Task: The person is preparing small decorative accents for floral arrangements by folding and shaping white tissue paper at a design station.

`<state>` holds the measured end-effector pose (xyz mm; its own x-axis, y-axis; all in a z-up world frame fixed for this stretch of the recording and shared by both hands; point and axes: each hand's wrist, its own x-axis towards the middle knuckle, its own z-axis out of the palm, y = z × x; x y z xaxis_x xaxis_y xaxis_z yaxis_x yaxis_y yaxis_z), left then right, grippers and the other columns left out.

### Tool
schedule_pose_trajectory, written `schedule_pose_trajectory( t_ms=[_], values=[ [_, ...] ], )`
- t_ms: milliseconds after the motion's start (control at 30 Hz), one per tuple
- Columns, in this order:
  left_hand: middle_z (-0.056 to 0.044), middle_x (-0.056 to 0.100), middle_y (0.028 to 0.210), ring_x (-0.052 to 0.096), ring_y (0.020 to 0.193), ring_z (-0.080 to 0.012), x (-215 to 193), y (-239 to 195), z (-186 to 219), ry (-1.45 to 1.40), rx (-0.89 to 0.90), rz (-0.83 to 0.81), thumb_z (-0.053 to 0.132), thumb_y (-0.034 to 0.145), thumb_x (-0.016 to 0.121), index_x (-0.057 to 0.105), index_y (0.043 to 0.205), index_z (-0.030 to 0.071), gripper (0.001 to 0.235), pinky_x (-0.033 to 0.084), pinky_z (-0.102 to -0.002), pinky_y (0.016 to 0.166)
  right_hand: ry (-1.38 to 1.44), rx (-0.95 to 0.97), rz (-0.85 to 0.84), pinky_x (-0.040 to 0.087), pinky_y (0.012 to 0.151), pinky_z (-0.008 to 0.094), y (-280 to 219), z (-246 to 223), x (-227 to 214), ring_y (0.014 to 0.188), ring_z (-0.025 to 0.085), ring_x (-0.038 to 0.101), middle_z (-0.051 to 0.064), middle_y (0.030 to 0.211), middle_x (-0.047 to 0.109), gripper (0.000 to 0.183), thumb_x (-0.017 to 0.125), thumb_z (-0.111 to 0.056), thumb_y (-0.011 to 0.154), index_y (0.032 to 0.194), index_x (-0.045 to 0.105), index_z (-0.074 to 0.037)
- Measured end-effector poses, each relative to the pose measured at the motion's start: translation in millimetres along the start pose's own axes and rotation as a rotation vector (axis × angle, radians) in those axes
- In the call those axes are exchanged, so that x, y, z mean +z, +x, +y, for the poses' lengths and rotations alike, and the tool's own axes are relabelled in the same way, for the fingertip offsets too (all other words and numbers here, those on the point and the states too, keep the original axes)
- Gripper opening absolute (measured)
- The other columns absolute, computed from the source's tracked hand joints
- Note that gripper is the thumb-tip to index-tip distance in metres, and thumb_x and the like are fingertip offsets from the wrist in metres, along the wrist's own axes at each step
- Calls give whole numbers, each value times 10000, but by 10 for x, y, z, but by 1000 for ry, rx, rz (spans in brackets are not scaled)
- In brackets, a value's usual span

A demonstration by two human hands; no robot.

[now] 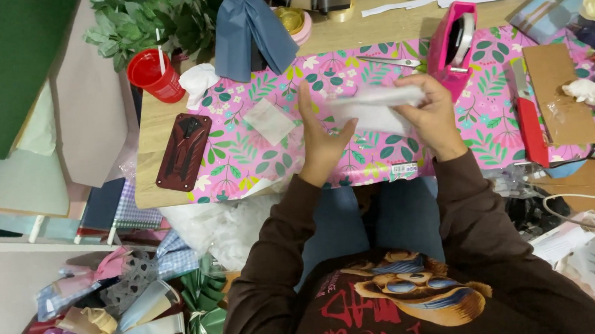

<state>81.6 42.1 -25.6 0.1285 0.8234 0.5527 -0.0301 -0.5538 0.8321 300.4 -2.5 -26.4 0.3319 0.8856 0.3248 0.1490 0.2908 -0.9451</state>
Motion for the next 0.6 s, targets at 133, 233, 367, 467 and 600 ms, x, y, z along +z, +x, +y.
schedule_pose_trajectory(
  t_ms=[133,233,367,467,600],
  values=[
    [-210,563,1346,466,1268,-394,221,-31,-236,-285,-137,-231,-78,809,760,414,1387,66,689,270,-573,1028,165,-127,29,561,829,316,-209,86,-128,941,229,697,184,987,683,488,811,96,775,1228,644,29],
    [-88,733,1047,709,1005,-214,437,-170,-448,-308,-308,-271,42,863,759,699,1100,140,264,553,-404,901,102,-79,96,568,844,332,-346,139,-152,970,204,681,158,1046,700,478,798,101,790,1233,644,13],
    [-56,765,1009,737,1025,-223,564,-152,-330,40,-437,-204,467,952,708,736,1147,219,317,556,-406,932,-7,-79,212,534,978,381,-420,34,-121,1107,168,593,122,1188,678,588,842,41,855,1351,536,-41],
    [-96,764,1002,708,1008,-176,539,-94,-163,-157,-254,-188,265,1034,649,736,1129,135,183,554,-388,939,-44,-188,235,533,942,272,-475,-117,-111,1044,89,603,64,1171,673,782,850,55,869,1528,455,-91],
    [-88,754,1036,675,1047,-146,606,-222,-466,-243,-113,-120,126,1052,606,709,1186,97,172,534,-371,968,34,-185,155,478,975,259,-422,-62,-82,1096,91,580,92,1273,660,915,883,13,812,1571,390,-125]
  ],
)
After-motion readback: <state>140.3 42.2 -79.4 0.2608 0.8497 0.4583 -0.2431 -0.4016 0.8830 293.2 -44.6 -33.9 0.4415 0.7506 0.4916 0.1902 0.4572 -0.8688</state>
